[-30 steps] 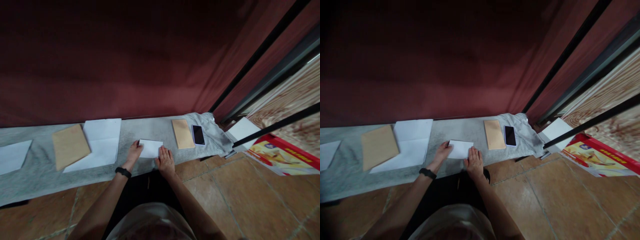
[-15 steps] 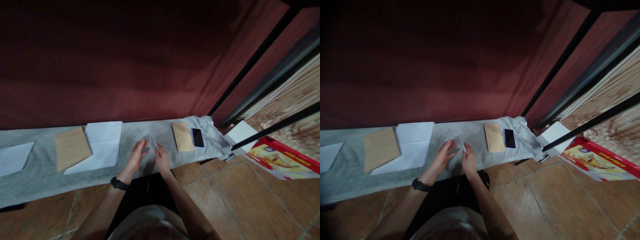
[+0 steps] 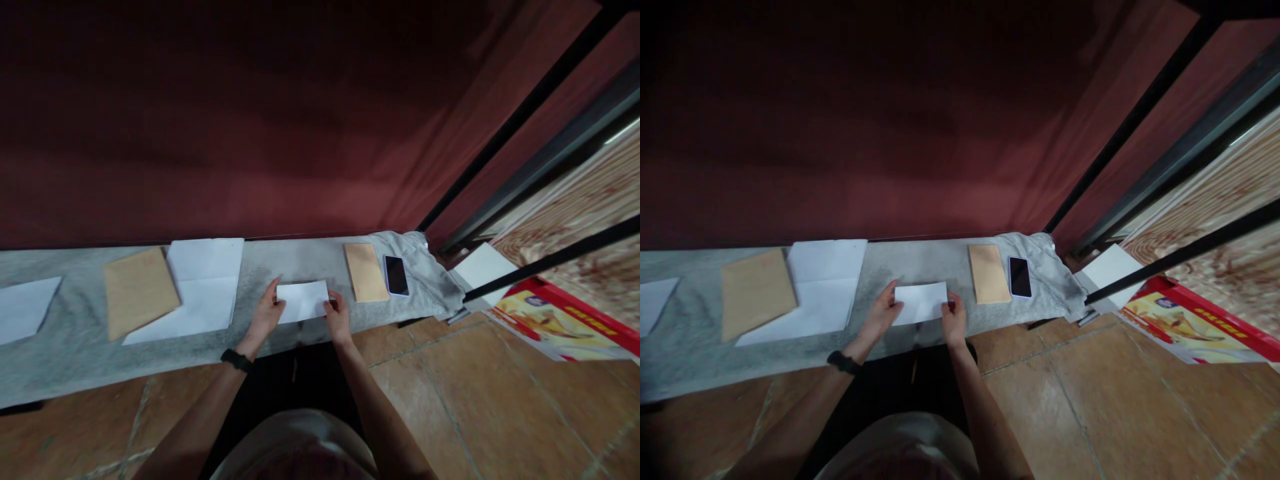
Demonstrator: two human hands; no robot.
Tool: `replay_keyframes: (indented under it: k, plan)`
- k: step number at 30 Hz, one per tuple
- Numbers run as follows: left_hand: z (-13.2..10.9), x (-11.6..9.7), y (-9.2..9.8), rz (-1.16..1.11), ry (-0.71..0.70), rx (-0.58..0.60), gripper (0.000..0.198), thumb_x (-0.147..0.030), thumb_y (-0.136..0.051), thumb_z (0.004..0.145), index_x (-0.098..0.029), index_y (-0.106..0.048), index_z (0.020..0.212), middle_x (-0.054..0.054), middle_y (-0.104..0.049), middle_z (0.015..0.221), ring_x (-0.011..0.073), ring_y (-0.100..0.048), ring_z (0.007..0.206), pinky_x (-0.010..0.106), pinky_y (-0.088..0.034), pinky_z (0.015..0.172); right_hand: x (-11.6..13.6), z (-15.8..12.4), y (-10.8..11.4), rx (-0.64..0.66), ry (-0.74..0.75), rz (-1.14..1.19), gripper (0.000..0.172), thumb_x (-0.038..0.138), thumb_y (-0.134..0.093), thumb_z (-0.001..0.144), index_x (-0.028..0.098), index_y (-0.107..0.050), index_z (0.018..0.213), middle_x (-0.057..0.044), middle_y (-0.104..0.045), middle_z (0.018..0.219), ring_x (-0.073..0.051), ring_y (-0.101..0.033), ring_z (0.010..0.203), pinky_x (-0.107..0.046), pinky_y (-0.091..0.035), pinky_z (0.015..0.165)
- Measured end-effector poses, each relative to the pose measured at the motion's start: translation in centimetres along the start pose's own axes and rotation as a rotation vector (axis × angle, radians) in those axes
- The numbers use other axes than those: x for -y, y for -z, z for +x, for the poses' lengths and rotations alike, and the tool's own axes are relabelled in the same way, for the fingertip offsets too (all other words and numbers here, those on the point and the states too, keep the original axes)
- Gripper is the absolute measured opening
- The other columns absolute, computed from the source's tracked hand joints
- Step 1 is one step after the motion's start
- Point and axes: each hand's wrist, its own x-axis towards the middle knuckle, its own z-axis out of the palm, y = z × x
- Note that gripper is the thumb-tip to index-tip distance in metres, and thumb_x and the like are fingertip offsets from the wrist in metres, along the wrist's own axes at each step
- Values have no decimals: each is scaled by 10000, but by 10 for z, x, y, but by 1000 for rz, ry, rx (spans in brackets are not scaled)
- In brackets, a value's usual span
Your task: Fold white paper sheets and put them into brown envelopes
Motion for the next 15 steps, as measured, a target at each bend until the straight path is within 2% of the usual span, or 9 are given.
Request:
replay_keyframes:
  k: [3,7,11,13,15]
  plan:
    - [7,0,2,99,49,4,701,-144,-538,784,-194,-498,1482,64,-722,1086,188,-696,841,355,-593,828,-2,1,7,1,146,-273,433,284,-485,936,133,-588,1328,-44,-728,805,-213,-681,697,-318,-549,677]
    - [1,-3,-3,266,-100,-51,626,-91,-494,799,-179,-569,1414,111,-644,1316,234,-643,1165,391,-508,1070,2,-4,8,29,298,-605,419,182,-456,960,137,-573,1360,-115,-736,1038,-242,-687,926,-353,-534,851]
    - [-14,-8,-10,490,-210,-66,514,-117,-446,882,-139,-608,1368,174,-539,1484,305,-533,1354,473,-438,1145,9,-6,10,58,309,-859,394,142,-486,967,129,-600,1344,-150,-701,1102,-273,-646,1027,-390,-501,924]
    - [-22,-10,-15,590,-287,-26,490,-180,-421,939,-130,-583,1399,180,-472,1559,327,-434,1449,510,-378,1185,14,-6,8,51,315,-914,397,159,-500,973,132,-602,1355,-171,-683,1139,-296,-626,1056,-428,-489,937]
    - [-28,-11,-22,646,-351,37,509,-249,-396,981,-121,-527,1456,175,-419,1605,322,-344,1512,523,-318,1219,18,-6,2,78,375,-901,407,201,-493,996,148,-586,1388,-185,-650,1268,-304,-598,1145,-451,-471,978]
